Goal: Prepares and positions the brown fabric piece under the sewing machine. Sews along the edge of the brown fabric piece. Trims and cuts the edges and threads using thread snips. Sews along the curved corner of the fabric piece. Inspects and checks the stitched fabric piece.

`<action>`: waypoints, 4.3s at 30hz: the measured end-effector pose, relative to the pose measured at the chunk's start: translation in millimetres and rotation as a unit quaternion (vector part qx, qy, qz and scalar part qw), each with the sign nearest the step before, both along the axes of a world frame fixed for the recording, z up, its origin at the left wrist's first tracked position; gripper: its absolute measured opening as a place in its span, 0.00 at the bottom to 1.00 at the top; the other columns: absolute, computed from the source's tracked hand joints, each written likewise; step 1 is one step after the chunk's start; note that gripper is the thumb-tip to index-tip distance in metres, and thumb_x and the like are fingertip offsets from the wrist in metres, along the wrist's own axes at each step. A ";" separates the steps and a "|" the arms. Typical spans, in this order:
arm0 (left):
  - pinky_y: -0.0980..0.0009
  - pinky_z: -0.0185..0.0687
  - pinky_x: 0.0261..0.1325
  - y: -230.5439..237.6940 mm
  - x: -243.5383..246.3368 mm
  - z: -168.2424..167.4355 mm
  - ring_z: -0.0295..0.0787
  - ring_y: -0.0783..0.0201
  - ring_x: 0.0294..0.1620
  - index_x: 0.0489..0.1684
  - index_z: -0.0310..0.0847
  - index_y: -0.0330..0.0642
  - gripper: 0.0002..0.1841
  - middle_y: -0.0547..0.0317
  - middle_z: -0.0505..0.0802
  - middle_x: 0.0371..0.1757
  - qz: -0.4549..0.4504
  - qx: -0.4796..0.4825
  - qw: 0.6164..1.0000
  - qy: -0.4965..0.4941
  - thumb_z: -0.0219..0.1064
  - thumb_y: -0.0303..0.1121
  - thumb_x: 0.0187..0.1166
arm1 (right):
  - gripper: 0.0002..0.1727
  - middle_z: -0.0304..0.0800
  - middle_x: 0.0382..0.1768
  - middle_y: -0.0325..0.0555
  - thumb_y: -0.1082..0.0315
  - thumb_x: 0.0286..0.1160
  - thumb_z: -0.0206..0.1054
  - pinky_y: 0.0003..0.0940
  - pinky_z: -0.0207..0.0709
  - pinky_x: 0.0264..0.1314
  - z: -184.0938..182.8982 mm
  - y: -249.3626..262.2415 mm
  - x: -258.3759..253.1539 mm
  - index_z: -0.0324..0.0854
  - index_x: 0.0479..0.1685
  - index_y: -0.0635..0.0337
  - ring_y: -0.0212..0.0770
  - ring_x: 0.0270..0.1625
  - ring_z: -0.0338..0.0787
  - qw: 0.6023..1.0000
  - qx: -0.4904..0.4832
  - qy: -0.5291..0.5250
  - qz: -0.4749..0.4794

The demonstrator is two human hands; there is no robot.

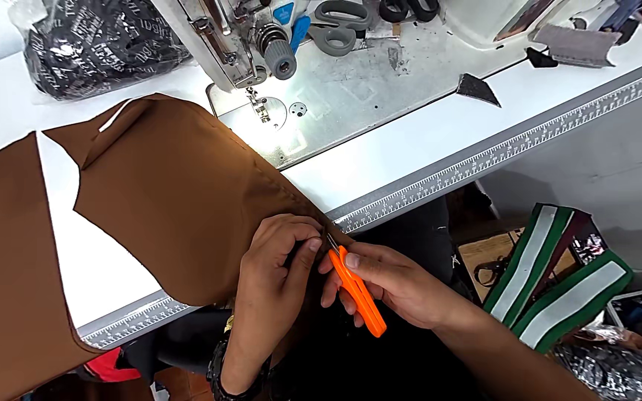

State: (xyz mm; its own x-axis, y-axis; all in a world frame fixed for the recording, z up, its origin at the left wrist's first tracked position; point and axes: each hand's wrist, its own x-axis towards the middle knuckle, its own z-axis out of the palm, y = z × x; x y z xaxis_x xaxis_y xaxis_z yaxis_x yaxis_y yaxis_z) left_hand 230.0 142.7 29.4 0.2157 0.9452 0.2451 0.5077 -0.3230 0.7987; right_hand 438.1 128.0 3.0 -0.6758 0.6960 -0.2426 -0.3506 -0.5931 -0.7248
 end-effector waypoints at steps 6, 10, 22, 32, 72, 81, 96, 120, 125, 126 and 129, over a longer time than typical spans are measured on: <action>0.66 0.80 0.74 0.3 -0.7 0.0 0.86 0.67 0.67 0.40 0.88 0.48 0.07 0.68 0.94 0.53 -0.003 -0.001 1.000 0.000 0.64 0.34 0.85 | 0.21 0.93 0.47 0.49 0.54 0.95 0.48 0.26 0.89 0.40 -1.1 -0.6 -0.3 0.80 0.61 0.60 0.33 0.36 0.92 1.000 0.012 -0.004 -0.004; 0.66 0.80 0.73 0.1 -1.5 0.3 0.85 0.67 0.67 0.41 0.88 0.48 0.07 0.68 0.94 0.54 -0.004 -0.006 1.000 -0.001 0.64 0.33 0.84 | 0.21 0.93 0.47 0.49 0.54 0.95 0.48 0.28 0.90 0.42 -2.2 -1.1 -0.4 0.80 0.60 0.60 0.34 0.38 0.93 1.000 0.023 -0.013 -0.005; 0.66 0.81 0.73 -0.6 -2.4 -1.6 0.86 0.67 0.66 0.42 0.88 0.49 0.06 0.69 0.93 0.54 0.004 0.005 1.000 0.002 0.64 0.34 0.84 | 0.10 0.78 0.18 0.24 0.51 0.77 0.69 0.28 0.69 0.18 15.0 14.6 -10.4 0.89 0.42 0.43 0.25 0.18 0.75 0.765 0.373 -0.488 -0.196; 0.62 0.72 0.73 -10.9 2.6 -4.0 0.77 0.63 0.71 0.51 0.87 0.50 0.22 0.65 0.87 0.60 0.065 0.033 0.993 0.094 0.68 0.58 0.77 | 0.06 0.81 0.17 0.29 0.59 0.79 0.67 0.24 0.74 0.16 3.5 3.9 -23.1 0.87 0.40 0.47 0.27 0.17 0.80 0.854 0.282 -0.387 -0.204; 0.57 0.67 0.77 -13.2 3.9 -5.8 0.76 0.63 0.74 0.38 0.95 0.52 0.10 0.70 0.90 0.58 0.086 0.012 0.990 0.110 0.66 0.39 0.81 | 0.23 0.90 0.36 0.49 0.56 0.90 0.34 0.34 0.92 0.39 -3.5 0.9 -6.6 0.72 0.62 0.57 0.41 0.35 0.95 0.998 -0.043 0.011 0.053; 0.58 0.68 0.77 -13.5 3.3 -5.9 0.76 0.64 0.74 0.38 0.95 0.53 0.09 0.70 0.90 0.58 0.088 0.012 0.990 0.111 0.67 0.39 0.81 | 0.21 0.89 0.35 0.47 0.58 0.91 0.36 0.33 0.91 0.40 -3.1 2.6 -7.5 0.72 0.60 0.57 0.39 0.35 0.94 0.998 -0.012 -0.016 0.053; 0.60 0.69 0.79 -14.3 0.7 -4.8 0.77 0.64 0.76 0.39 0.95 0.52 0.10 0.69 0.91 0.60 0.086 0.009 0.991 0.099 0.67 0.39 0.82 | 0.22 0.90 0.36 0.47 0.56 0.91 0.36 0.31 0.91 0.37 -3.0 4.4 -6.0 0.73 0.60 0.57 0.38 0.35 0.94 0.997 -0.023 -0.004 0.069; 0.61 0.69 0.83 -13.5 -2.5 -5.2 0.78 0.64 0.77 0.41 0.93 0.49 0.10 0.68 0.93 0.61 0.072 0.027 0.994 0.075 0.65 0.37 0.83 | 0.17 0.89 0.33 0.42 0.58 0.86 0.49 0.27 0.86 0.34 8.7 5.8 8.6 0.79 0.59 0.55 0.35 0.32 0.90 0.965 0.175 -0.193 -0.014; 0.59 0.70 0.84 -14.3 -5.1 -3.4 0.79 0.62 0.77 0.41 0.92 0.48 0.09 0.68 0.94 0.60 0.060 0.027 0.996 0.057 0.63 0.35 0.84 | 0.18 0.83 0.28 0.24 0.51 0.72 0.72 0.23 0.73 0.21 14.3 9.2 -9.6 0.85 0.56 0.47 0.22 0.23 0.78 0.754 0.411 -0.464 -0.217; 0.59 0.71 0.84 -14.8 -4.7 -2.9 0.79 0.61 0.78 0.42 0.91 0.48 0.09 0.67 0.94 0.59 0.058 0.027 0.997 0.052 0.63 0.34 0.84 | 0.16 0.85 0.30 0.25 0.51 0.74 0.72 0.25 0.77 0.25 14.8 11.0 -13.8 0.88 0.54 0.47 0.24 0.27 0.81 0.747 0.416 -0.476 -0.206; 0.57 0.71 0.84 -18.5 -4.2 -3.9 0.79 0.60 0.78 0.43 0.91 0.48 0.09 0.67 0.93 0.59 0.061 0.030 0.997 0.047 0.64 0.37 0.84 | 0.07 0.83 0.24 0.25 0.56 0.77 0.68 0.25 0.73 0.22 14.6 12.1 -26.3 0.89 0.39 0.44 0.23 0.24 0.79 0.781 0.389 -0.461 -0.160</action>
